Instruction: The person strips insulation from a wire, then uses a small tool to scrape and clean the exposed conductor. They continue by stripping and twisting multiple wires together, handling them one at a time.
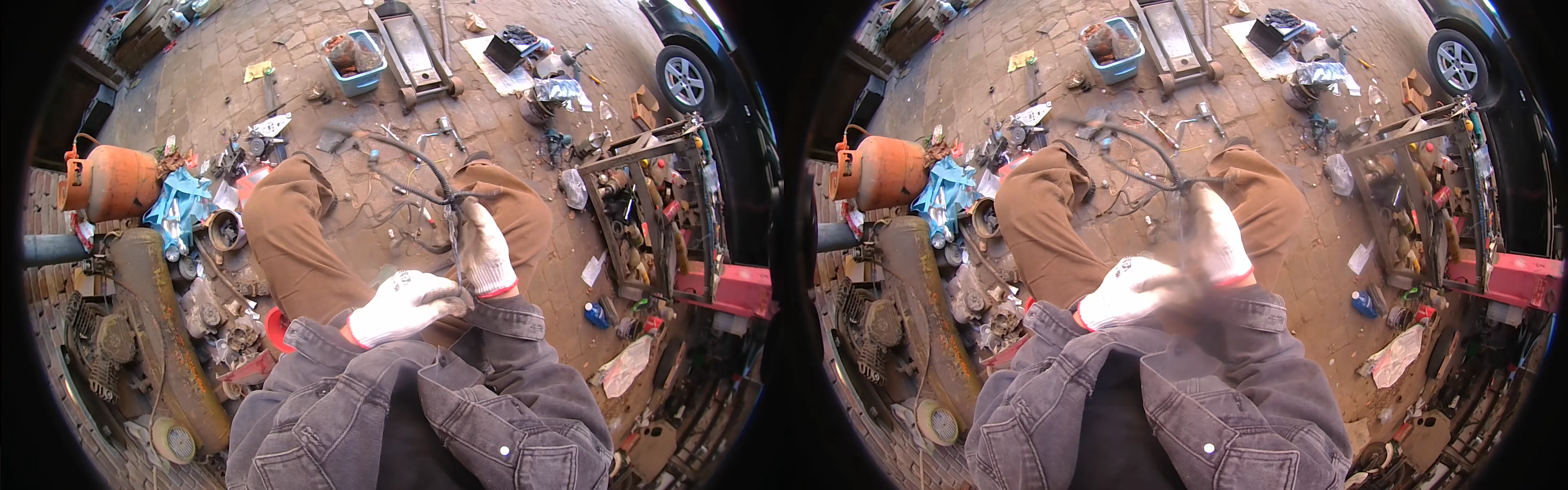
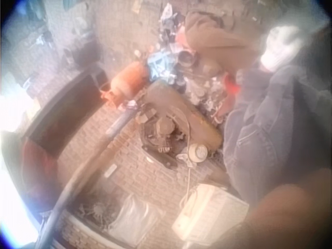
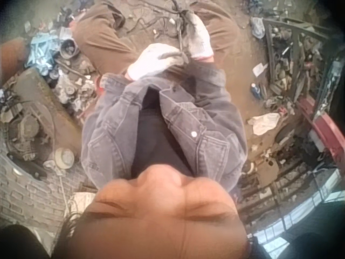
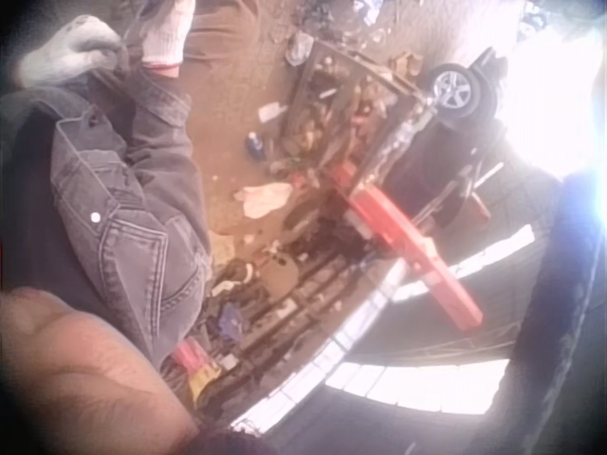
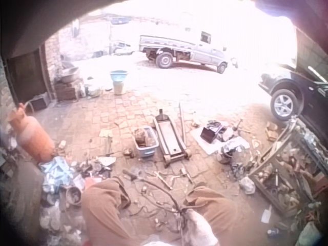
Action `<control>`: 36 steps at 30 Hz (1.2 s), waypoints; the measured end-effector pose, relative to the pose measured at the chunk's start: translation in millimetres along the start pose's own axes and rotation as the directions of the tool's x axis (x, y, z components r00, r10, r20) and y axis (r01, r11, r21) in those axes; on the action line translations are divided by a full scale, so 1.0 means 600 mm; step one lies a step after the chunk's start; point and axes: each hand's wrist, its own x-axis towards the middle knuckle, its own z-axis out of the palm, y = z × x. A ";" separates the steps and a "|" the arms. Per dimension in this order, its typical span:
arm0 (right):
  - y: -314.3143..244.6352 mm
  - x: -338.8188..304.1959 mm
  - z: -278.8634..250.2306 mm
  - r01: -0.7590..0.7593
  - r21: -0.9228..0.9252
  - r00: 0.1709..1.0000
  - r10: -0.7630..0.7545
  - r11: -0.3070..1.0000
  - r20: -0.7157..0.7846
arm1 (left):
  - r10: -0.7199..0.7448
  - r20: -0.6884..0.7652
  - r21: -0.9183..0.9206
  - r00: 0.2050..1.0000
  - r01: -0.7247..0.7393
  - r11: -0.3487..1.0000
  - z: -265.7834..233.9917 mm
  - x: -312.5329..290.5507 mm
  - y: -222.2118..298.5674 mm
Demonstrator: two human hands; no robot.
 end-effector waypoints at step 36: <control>0.060 -0.014 0.005 0.017 -0.630 0.967 0.146 0.776 0.207 | -0.045 -0.583 -0.805 0.811 -0.568 0.172 -0.137 -0.029 0.010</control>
